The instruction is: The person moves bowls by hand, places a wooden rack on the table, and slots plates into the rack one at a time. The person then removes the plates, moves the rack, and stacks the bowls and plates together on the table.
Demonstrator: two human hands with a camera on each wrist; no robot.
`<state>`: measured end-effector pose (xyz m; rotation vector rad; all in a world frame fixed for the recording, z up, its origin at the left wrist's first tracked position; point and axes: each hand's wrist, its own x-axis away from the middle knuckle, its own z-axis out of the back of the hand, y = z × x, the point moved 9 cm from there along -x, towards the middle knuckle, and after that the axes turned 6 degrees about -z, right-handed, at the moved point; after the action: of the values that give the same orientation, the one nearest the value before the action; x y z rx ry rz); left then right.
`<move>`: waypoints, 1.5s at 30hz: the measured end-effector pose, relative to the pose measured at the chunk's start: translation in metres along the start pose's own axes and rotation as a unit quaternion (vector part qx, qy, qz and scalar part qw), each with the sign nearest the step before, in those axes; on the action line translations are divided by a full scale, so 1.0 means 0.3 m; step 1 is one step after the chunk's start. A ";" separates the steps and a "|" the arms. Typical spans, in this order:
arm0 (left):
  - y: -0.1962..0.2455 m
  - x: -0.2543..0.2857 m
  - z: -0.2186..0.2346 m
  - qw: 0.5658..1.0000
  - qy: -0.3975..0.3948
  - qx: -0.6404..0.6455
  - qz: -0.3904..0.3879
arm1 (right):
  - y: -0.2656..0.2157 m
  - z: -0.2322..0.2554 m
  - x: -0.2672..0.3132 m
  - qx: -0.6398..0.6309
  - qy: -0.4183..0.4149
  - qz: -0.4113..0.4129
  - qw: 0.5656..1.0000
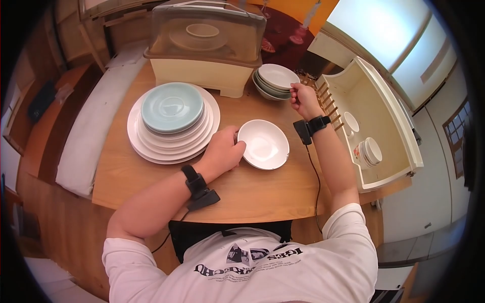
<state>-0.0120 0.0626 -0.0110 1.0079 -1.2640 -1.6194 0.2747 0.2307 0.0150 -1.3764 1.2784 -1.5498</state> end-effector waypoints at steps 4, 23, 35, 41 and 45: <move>0.001 -0.008 0.007 0.999 0.009 -0.042 -0.033 | 0.012 -0.005 -0.003 0.009 -0.001 0.001 1.000; -0.054 -0.031 0.016 0.994 0.042 -0.087 -0.051 | 0.214 -0.060 0.443 0.461 -0.258 -0.084 0.845; -0.052 -0.008 -0.019 0.996 0.004 0.082 0.029 | -0.066 0.096 0.252 -0.014 -0.085 -0.016 0.996; -0.039 -0.002 -0.022 0.996 0.003 0.085 0.030 | -0.020 0.028 0.065 -0.030 -0.043 -0.011 0.999; -0.040 -0.002 -0.021 0.996 -0.002 0.079 0.028 | -0.015 -0.016 0.025 -0.013 -0.008 0.008 1.000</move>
<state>-0.0075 0.0628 -0.0237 1.0566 -1.4279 -1.4972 0.2692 0.2259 0.0217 -1.3895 1.3012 -1.5136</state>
